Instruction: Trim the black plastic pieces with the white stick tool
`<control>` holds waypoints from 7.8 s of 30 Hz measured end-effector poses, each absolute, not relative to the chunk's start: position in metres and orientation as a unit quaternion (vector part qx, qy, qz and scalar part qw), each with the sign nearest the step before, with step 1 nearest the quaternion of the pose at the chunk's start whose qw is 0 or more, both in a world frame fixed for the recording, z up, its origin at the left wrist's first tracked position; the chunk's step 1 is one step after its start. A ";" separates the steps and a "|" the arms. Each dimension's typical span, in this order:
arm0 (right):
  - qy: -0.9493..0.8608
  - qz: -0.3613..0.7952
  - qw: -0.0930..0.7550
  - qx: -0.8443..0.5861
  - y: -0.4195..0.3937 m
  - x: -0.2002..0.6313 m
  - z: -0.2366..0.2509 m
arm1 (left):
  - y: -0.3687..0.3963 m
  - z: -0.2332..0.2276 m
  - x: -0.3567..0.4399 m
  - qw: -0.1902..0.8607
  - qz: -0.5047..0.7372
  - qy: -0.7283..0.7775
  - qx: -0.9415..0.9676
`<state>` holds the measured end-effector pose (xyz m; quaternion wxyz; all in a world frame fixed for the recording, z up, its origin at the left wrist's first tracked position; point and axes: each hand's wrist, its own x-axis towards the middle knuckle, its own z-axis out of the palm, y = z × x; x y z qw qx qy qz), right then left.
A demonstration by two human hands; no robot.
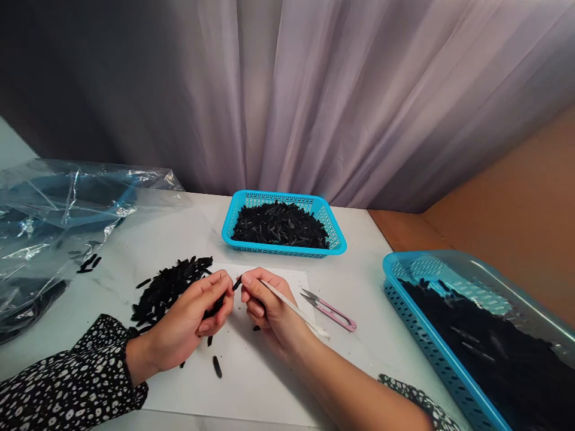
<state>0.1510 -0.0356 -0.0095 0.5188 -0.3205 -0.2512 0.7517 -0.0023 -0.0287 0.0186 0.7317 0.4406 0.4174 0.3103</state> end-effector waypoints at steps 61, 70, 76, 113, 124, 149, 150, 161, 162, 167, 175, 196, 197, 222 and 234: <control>-0.236 0.721 0.557 -0.336 -0.035 0.152 -0.012 | -0.030 0.015 0.000 0.699 0.391 0.451 0.393; -0.220 0.746 0.550 -0.304 -0.034 0.152 -0.012 | -0.025 0.013 -0.003 0.690 0.422 0.452 0.376; -0.222 0.745 0.553 -0.301 -0.034 0.153 -0.011 | -0.025 0.012 -0.003 0.689 0.420 0.450 0.382; -0.217 0.728 0.558 -0.335 -0.035 0.150 -0.011 | -0.027 0.016 -0.001 0.731 0.399 0.426 0.353; -0.250 0.725 0.551 -0.328 -0.037 0.151 -0.013 | -0.027 0.012 -0.002 0.718 0.385 0.466 0.345; -0.713 0.205 0.461 -0.488 0.077 0.196 0.034 | 0.008 0.070 -0.019 0.747 0.517 0.409 0.089; -0.720 0.210 0.463 -0.473 0.065 0.186 0.033 | 0.010 0.070 -0.021 0.744 0.525 0.405 0.077; -0.671 0.310 0.551 -0.386 -0.008 0.097 0.015 | 0.011 0.049 -0.002 0.772 0.499 0.388 0.065; -0.667 0.317 0.550 -0.390 -0.007 0.100 0.017 | 0.009 0.047 0.000 0.775 0.490 0.392 0.071; -0.608 0.392 0.561 -0.402 -0.016 0.122 0.023 | -0.013 0.036 -0.006 0.789 0.415 0.434 0.129; -0.386 0.628 0.573 -0.358 -0.022 0.156 0.010 | -0.030 0.057 -0.009 0.803 0.293 0.403 0.328; -0.304 0.720 0.553 -0.290 -0.029 0.157 -0.002 | -0.015 0.048 0.001 0.756 0.242 0.406 0.452; -0.305 0.723 0.547 -0.291 -0.029 0.156 -0.001 | -0.015 0.048 0.002 0.755 0.241 0.407 0.454; -0.297 0.760 0.524 -0.244 -0.037 0.156 0.008 | -0.020 0.052 0.005 0.701 0.288 0.380 0.530; -0.298 0.741 0.536 -0.273 -0.037 0.153 0.002 | -0.020 0.051 0.003 0.633 0.250 0.417 0.602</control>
